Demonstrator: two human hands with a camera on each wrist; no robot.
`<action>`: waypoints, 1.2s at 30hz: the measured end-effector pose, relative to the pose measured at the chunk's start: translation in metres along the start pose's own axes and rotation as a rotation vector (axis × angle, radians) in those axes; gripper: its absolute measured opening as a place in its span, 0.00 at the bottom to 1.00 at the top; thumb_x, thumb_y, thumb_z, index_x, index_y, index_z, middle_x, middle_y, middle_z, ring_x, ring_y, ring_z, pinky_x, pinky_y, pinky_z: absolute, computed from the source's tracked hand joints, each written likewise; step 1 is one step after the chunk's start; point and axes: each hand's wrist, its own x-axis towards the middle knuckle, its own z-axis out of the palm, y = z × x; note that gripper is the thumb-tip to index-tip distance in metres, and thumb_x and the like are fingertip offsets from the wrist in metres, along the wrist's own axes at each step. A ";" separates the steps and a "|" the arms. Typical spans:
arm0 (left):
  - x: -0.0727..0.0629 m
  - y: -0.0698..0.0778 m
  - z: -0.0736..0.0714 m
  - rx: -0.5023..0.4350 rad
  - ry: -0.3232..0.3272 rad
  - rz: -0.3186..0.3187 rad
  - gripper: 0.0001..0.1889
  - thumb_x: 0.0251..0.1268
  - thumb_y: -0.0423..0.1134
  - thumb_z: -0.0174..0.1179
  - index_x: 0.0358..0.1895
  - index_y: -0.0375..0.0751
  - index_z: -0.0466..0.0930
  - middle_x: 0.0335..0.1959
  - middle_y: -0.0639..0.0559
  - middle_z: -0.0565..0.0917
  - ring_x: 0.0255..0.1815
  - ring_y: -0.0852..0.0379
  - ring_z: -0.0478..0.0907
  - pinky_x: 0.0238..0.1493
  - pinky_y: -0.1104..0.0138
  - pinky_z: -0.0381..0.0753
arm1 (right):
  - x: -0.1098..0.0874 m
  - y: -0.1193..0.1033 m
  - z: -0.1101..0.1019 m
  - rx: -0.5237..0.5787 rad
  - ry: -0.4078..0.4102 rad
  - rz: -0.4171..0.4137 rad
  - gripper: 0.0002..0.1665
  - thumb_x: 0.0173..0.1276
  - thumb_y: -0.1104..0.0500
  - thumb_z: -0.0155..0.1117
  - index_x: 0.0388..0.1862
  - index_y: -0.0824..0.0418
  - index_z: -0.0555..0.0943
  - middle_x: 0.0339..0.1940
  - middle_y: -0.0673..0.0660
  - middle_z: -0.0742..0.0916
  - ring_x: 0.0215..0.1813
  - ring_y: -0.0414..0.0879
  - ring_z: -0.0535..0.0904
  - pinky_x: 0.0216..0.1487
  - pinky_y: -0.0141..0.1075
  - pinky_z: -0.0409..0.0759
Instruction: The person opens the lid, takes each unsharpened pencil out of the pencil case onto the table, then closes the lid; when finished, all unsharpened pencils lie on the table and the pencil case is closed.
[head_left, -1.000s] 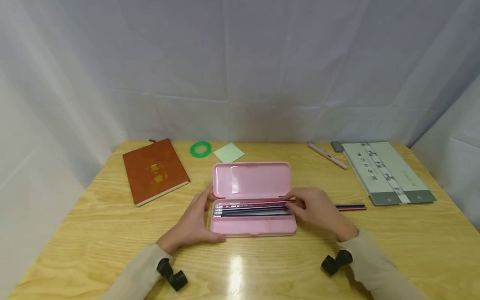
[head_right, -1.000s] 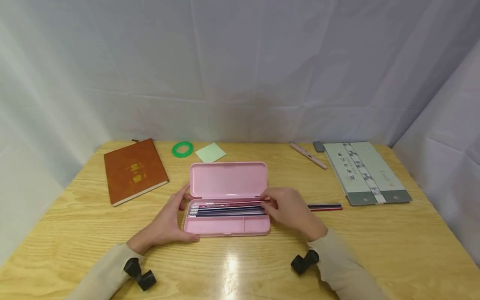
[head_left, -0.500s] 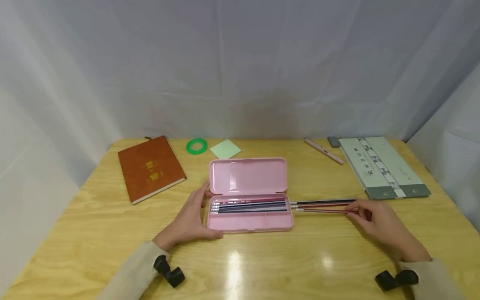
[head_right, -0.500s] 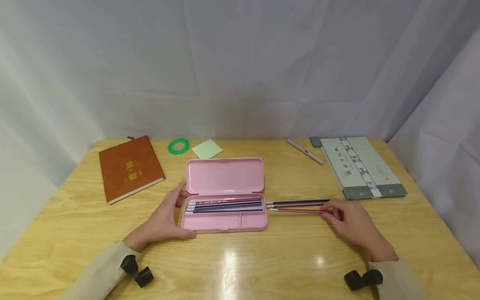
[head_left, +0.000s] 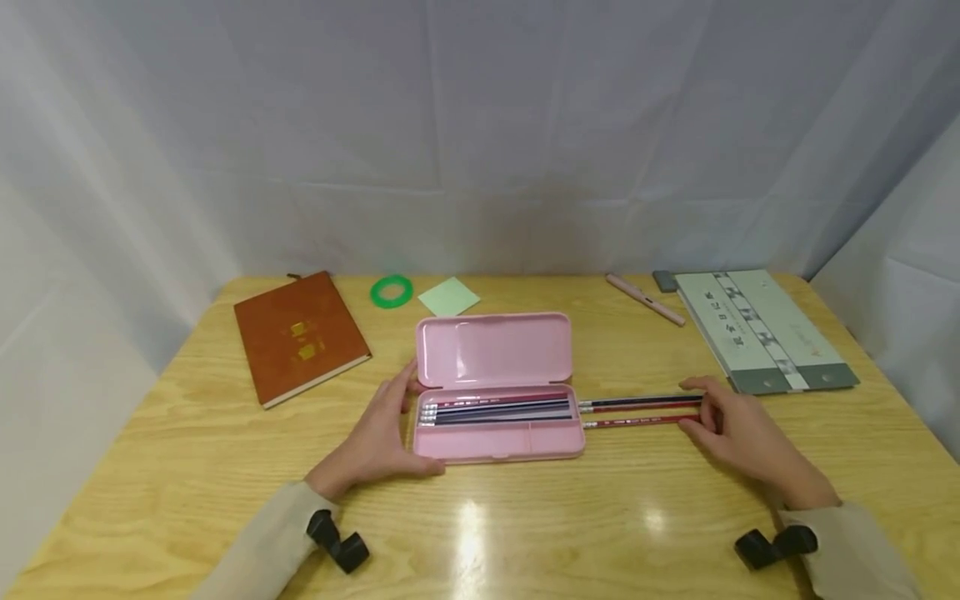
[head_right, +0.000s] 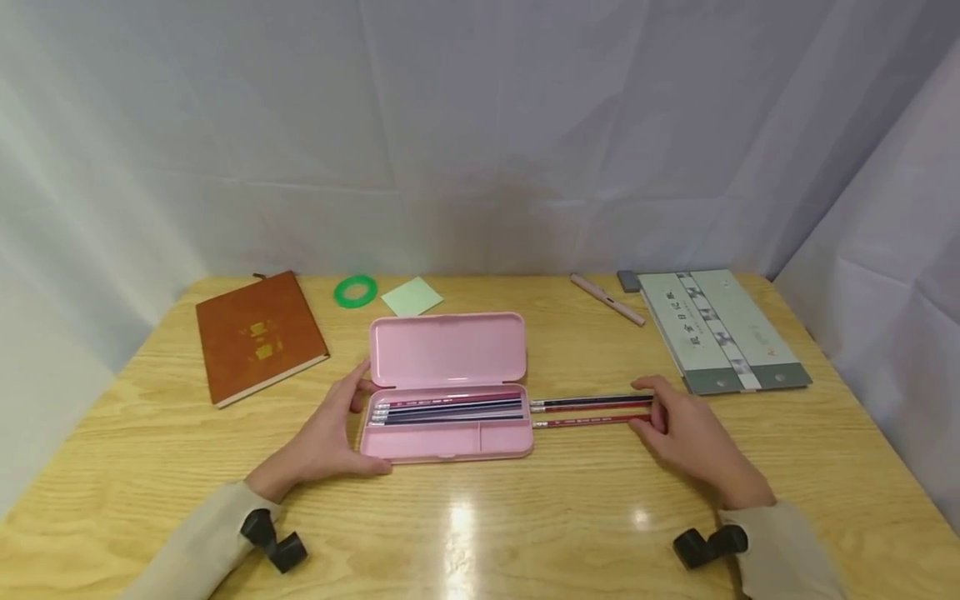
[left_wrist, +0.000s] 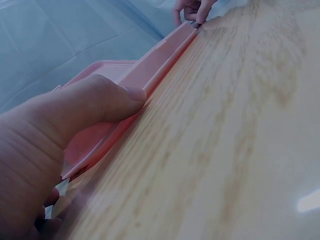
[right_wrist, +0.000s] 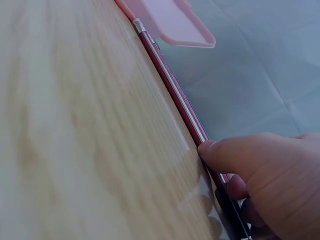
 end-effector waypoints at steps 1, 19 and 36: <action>0.000 0.000 0.000 -0.001 -0.003 -0.002 0.73 0.22 0.56 0.81 0.78 0.50 0.42 0.57 0.49 0.71 0.52 0.54 0.66 0.53 0.57 0.72 | 0.001 0.000 0.000 -0.011 -0.011 -0.003 0.25 0.57 0.64 0.71 0.54 0.62 0.77 0.17 0.39 0.71 0.18 0.28 0.62 0.23 0.28 0.66; -0.001 0.002 0.000 -0.012 -0.010 -0.006 0.73 0.22 0.57 0.81 0.78 0.49 0.42 0.58 0.48 0.71 0.53 0.52 0.66 0.54 0.55 0.71 | 0.018 -0.018 0.009 -0.014 -0.046 -0.036 0.18 0.59 0.63 0.70 0.48 0.61 0.79 0.15 0.38 0.69 0.17 0.28 0.59 0.23 0.28 0.66; 0.001 0.001 0.000 -0.012 -0.008 0.010 0.72 0.23 0.56 0.81 0.78 0.50 0.43 0.57 0.47 0.71 0.52 0.53 0.66 0.53 0.56 0.71 | 0.105 -0.104 0.056 0.022 -0.285 -0.256 0.12 0.65 0.56 0.67 0.46 0.55 0.86 0.34 0.47 0.87 0.31 0.36 0.75 0.36 0.32 0.74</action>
